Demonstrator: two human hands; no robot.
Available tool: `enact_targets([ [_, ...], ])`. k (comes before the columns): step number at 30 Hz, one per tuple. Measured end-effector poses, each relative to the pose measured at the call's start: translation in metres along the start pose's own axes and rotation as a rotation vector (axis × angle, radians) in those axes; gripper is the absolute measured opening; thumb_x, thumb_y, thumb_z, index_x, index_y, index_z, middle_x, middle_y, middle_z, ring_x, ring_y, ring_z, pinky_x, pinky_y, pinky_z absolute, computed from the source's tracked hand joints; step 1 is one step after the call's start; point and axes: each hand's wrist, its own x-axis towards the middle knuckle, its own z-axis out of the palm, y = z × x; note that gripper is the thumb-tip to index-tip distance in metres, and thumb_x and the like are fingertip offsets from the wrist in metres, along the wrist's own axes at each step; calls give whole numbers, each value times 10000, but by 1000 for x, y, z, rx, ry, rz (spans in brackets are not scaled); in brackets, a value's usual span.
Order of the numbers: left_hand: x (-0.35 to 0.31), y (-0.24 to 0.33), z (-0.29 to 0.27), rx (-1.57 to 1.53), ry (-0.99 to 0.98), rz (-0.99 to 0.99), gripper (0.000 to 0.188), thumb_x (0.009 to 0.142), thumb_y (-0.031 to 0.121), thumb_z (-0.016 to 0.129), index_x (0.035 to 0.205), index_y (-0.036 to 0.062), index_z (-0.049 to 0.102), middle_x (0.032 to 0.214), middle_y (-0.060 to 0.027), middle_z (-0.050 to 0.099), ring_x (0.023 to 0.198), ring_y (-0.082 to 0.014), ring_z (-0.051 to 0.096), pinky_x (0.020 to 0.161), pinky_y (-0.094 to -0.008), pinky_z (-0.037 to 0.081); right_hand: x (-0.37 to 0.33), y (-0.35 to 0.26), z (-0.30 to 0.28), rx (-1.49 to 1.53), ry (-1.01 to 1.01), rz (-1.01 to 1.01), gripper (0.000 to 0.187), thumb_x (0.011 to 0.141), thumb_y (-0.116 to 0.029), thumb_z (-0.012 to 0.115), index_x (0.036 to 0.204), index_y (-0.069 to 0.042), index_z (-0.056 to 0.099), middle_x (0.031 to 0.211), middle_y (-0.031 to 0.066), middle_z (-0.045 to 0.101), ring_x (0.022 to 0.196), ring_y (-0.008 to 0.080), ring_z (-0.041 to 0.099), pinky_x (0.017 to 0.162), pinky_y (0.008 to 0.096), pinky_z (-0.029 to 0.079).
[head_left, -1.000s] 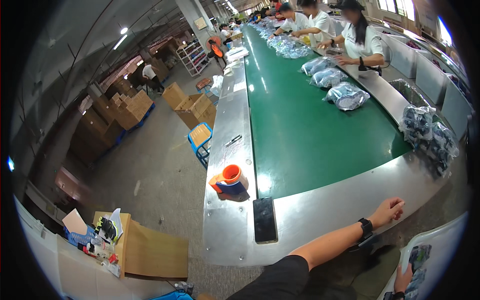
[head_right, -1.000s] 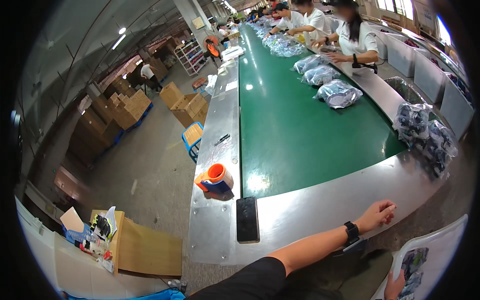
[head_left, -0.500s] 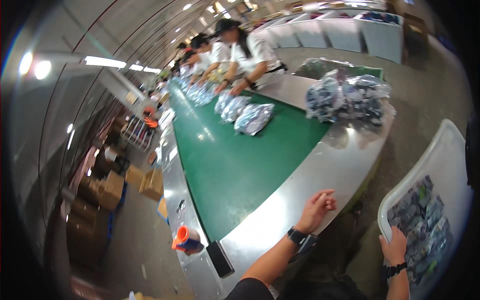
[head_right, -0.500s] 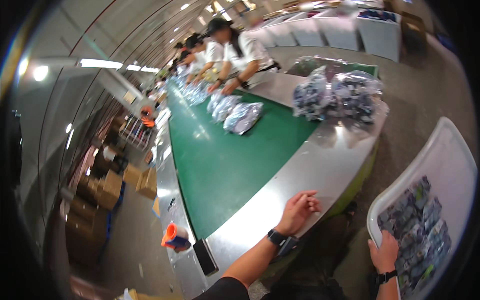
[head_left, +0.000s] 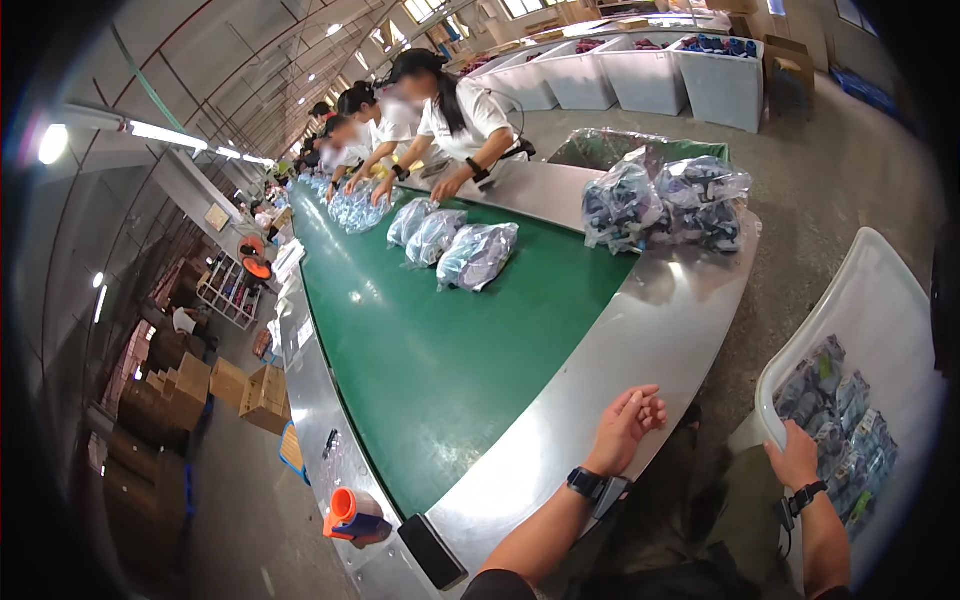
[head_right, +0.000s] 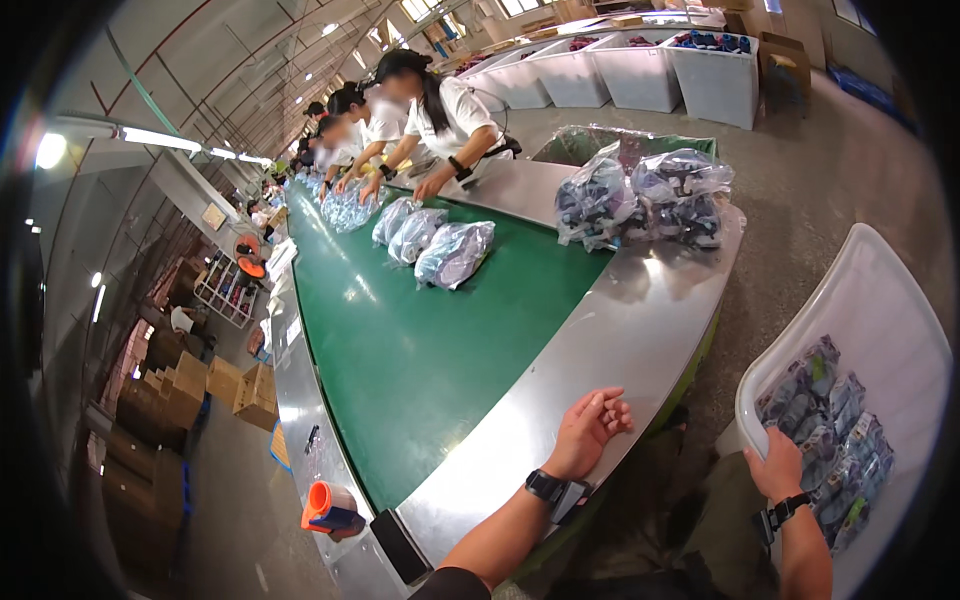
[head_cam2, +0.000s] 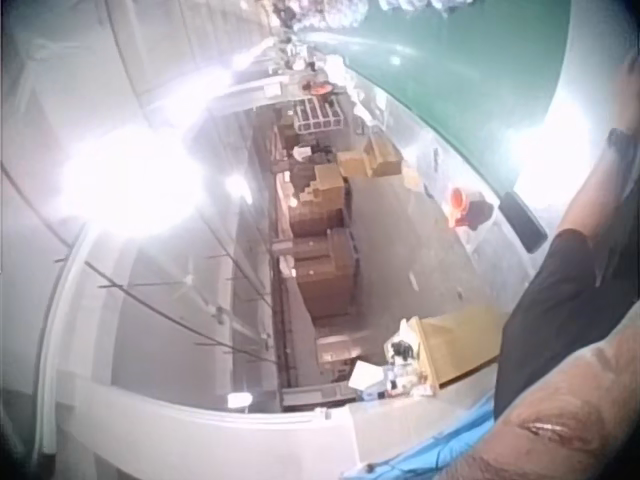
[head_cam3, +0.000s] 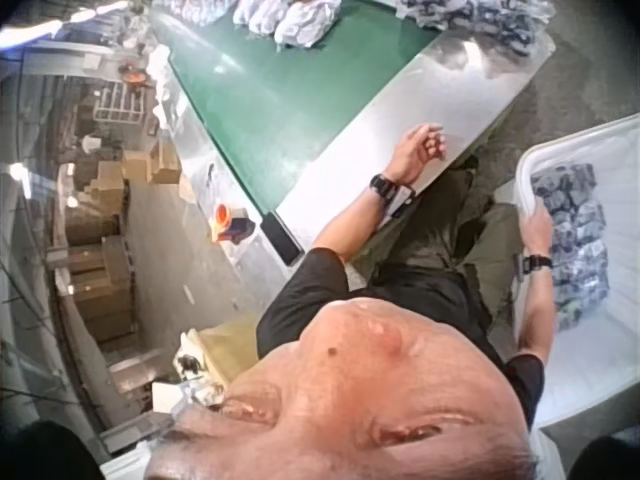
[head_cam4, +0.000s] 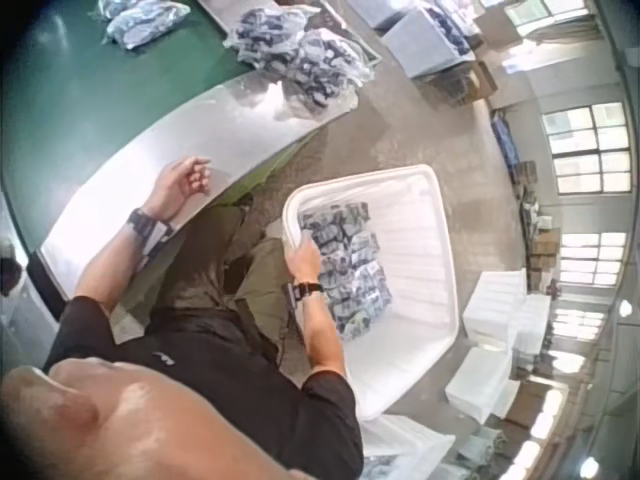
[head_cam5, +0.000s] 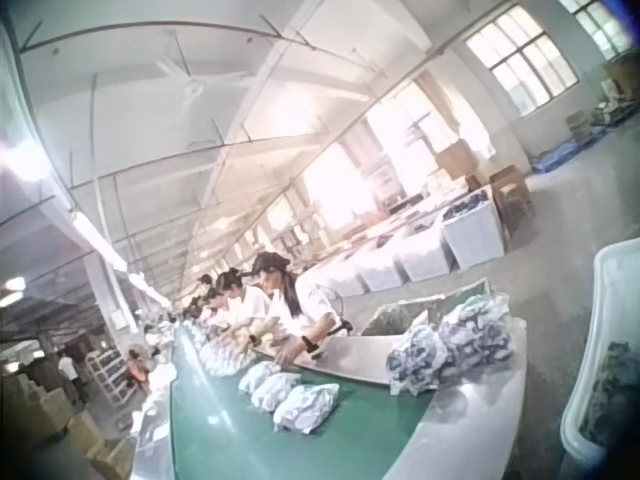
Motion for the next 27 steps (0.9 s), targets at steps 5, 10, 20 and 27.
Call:
enact_targets([
  [5, 0, 0, -7, -2, -15, 9, 350, 1056, 266, 476, 1263, -10, 538, 1042, -110, 627, 923, -207, 623, 864, -373, 529, -1, -10, -3, -1, -11, 12, 387, 818, -321, 709, 1029, -34, 557, 931, 209, 650, 914, 435, 616, 784, 527, 470],
  [10, -1, 1, -8, -20, -22, 3, 358, 1059, 278, 471, 1274, -3, 523, 1045, -103, 625, 923, -199, 623, 856, -363, 530, -3, -7, 0, 10, 4, -9, 387, 822, -337, 703, 1023, -37, 562, 929, 214, 651, 909, 438, 620, 781, 529, 470],
  [20, 0, 3, -5, 12, -12, 6, 357, 1059, 287, 472, 1266, 3, 531, 1025, -85, 625, 907, -182, 622, 838, -330, 519, -5, -5, 3, -17, 18, -6, 394, 818, -333, 708, 1024, -32, 559, 929, 211, 652, 910, 439, 618, 787, 533, 464],
  [27, 1, 2, -4, 18, -18, -2, 350, 1056, 284, 474, 1247, -2, 543, 1027, -101, 624, 917, -209, 622, 862, -360, 524, -4, -2, 2, -30, -1, 34, 397, 809, -340, 715, 1006, -37, 552, 924, 199, 653, 911, 421, 624, 786, 532, 462],
])
